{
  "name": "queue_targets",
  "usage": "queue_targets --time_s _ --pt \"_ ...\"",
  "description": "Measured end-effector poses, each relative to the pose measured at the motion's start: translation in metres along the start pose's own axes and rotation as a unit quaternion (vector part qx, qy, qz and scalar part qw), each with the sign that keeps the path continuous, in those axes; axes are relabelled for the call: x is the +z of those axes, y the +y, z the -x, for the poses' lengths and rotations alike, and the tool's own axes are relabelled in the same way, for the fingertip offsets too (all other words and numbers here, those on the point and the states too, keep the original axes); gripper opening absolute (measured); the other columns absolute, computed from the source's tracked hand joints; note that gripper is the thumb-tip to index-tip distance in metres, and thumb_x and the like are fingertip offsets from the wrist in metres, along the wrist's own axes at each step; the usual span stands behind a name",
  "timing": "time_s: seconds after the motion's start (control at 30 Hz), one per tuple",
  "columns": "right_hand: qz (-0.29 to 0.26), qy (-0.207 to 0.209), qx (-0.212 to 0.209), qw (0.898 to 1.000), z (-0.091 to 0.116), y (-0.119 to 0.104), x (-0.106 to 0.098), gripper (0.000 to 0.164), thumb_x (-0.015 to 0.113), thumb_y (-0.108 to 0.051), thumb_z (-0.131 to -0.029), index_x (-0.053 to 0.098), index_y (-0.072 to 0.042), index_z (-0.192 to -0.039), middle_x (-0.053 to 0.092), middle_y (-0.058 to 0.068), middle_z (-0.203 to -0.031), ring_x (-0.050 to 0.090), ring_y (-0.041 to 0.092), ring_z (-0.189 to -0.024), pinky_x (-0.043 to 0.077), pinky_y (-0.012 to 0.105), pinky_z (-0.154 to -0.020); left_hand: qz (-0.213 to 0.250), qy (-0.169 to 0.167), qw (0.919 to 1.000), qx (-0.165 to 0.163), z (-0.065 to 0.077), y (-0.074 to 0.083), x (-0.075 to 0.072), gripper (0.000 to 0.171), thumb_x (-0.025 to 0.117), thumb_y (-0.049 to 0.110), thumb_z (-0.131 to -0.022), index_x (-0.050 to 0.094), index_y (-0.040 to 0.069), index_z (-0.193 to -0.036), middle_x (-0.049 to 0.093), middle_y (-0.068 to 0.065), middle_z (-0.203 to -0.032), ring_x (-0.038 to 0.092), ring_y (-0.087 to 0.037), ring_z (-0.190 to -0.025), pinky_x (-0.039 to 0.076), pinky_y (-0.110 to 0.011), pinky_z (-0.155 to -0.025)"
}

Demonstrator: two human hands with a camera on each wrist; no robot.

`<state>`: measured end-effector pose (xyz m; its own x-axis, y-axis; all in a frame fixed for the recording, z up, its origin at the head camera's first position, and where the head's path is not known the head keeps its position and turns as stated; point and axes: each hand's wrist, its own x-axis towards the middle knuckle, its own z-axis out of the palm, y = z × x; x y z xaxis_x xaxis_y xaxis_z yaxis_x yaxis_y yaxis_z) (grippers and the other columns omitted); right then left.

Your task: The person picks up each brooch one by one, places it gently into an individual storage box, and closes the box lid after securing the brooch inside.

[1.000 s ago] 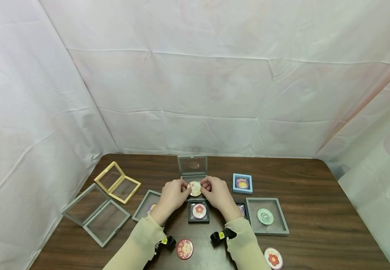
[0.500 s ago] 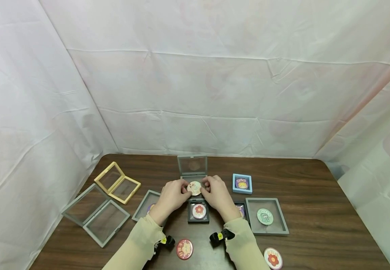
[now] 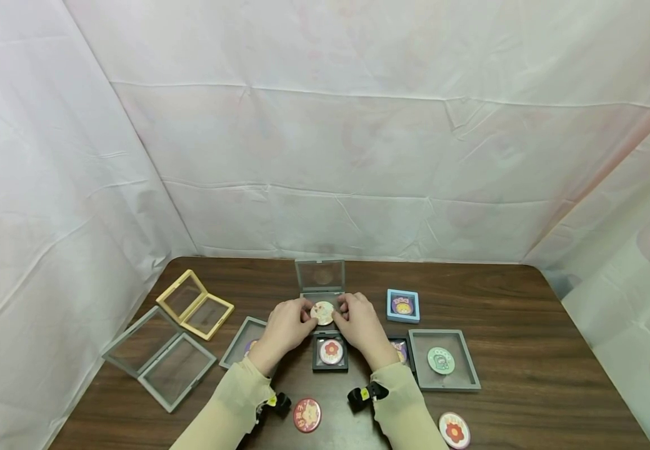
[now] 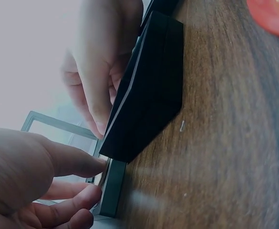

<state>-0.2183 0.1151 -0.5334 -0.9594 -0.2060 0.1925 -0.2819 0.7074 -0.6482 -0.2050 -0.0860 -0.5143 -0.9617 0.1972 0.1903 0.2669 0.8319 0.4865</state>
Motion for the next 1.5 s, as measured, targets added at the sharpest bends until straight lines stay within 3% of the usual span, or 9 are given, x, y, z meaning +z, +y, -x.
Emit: queue_targets --time_s 0.2,0.4,0.57,0.67,0.77,1.07,1.33,1.5 --pt "-0.006 0.008 0.007 1.000 0.001 0.000 -0.006 0.026 0.083 -0.013 -0.097 0.076 -0.001 -0.118 0.063 0.003 -0.093 0.058 0.012 -0.078 0.052 0.033 -0.073 0.009 -0.001 0.9999 -0.009 -0.001 -0.004 -0.001 0.020 0.085 0.018 -0.087 0.080 0.007 -0.103 0.070 0.003 -0.081 0.066 -0.019 -0.080 0.053 -0.038 -0.075" --pt "-0.037 0.054 0.021 0.998 -0.002 -0.002 -0.016 0.028 0.079 -0.013 -0.100 0.073 -0.001 -0.124 0.068 0.007 -0.101 0.065 0.017 -0.086 0.057 0.038 -0.079 0.019 0.011 0.9995 -0.021 -0.001 -0.007 -0.006 0.017 0.085 0.018 -0.087 0.079 0.007 -0.099 0.066 0.001 -0.082 0.061 -0.017 -0.078 0.052 -0.038 -0.070" --pt "-0.060 0.085 -0.014 0.994 -0.006 -0.003 -0.019 0.050 0.074 -0.010 -0.102 0.060 -0.001 -0.150 0.070 0.017 -0.131 0.073 0.028 -0.106 0.061 0.043 -0.082 0.020 0.009 0.9992 -0.034 -0.001 -0.009 -0.009 0.016 0.084 0.017 -0.089 0.077 0.005 -0.098 0.065 -0.001 -0.083 0.059 -0.018 -0.078 0.051 -0.040 -0.070" --pt "-0.077 0.078 -0.032 0.993 -0.006 -0.004 -0.020 0.063 0.071 -0.009 -0.104 0.049 -0.005 -0.163 0.062 0.019 -0.149 0.072 0.032 -0.119 0.062 0.046 -0.085 0.021 0.005 0.9990 -0.038 -0.001 -0.009 -0.011 0.017 0.083 0.017 -0.090 0.076 0.005 -0.098 0.062 0.000 -0.082 0.058 -0.019 -0.078 0.051 -0.040 -0.070" --pt "-0.083 0.067 -0.038 0.994 -0.006 -0.006 -0.021 0.066 0.069 -0.009 -0.106 0.043 -0.007 -0.167 0.058 0.019 -0.155 0.070 0.034 -0.123 0.061 0.049 -0.088 0.030 -0.001 0.9986 -0.045 -0.001 -0.010 -0.012 0.018 0.083 0.018 -0.091 0.076 0.004 -0.100 0.062 -0.001 -0.083 0.057 -0.019 -0.078 0.051 -0.040 -0.071" --pt "-0.100 0.059 -0.032 0.993 -0.006 -0.006 -0.025 0.053 0.064 -0.017 -0.111 0.051 -0.005 -0.162 0.064 0.019 -0.146 0.071 0.033 -0.120 0.060 0.051 -0.094 0.073 -0.027 0.9951 -0.061 -0.002 -0.014 -0.014 0.028 0.084 0.001 -0.086 0.077 -0.003 -0.113 0.071 -0.013 -0.103 0.068 -0.024 -0.091 0.058 -0.044 -0.085" --pt "-0.109 0.058 0.012 0.992 -0.005 -0.006 -0.031 0.042 0.064 -0.034 -0.113 0.072 -0.005 -0.142 0.078 0.011 -0.123 0.076 0.028 -0.109 0.060 0.051 -0.096 0.113 -0.030 0.9899 -0.080 -0.004 -0.022 -0.017 0.028 0.081 -0.002 -0.087 0.077 -0.002 -0.115 0.077 -0.010 -0.102 0.075 -0.019 -0.085 0.062 -0.040 -0.081" --pt "-0.119 0.026 -0.005 0.993 -0.003 0.002 -0.033 0.039 0.072 -0.031 -0.109 0.074 -0.005 -0.138 0.081 0.006 -0.118 0.078 0.024 -0.105 0.062 0.047 -0.094 0.173 -0.037 0.9747 -0.137 -0.006 -0.024 -0.026 0.021 0.067 0.002 -0.098 0.076 0.000 -0.117 0.077 -0.005 -0.098 0.073 -0.017 -0.081 0.059 -0.037 -0.073"
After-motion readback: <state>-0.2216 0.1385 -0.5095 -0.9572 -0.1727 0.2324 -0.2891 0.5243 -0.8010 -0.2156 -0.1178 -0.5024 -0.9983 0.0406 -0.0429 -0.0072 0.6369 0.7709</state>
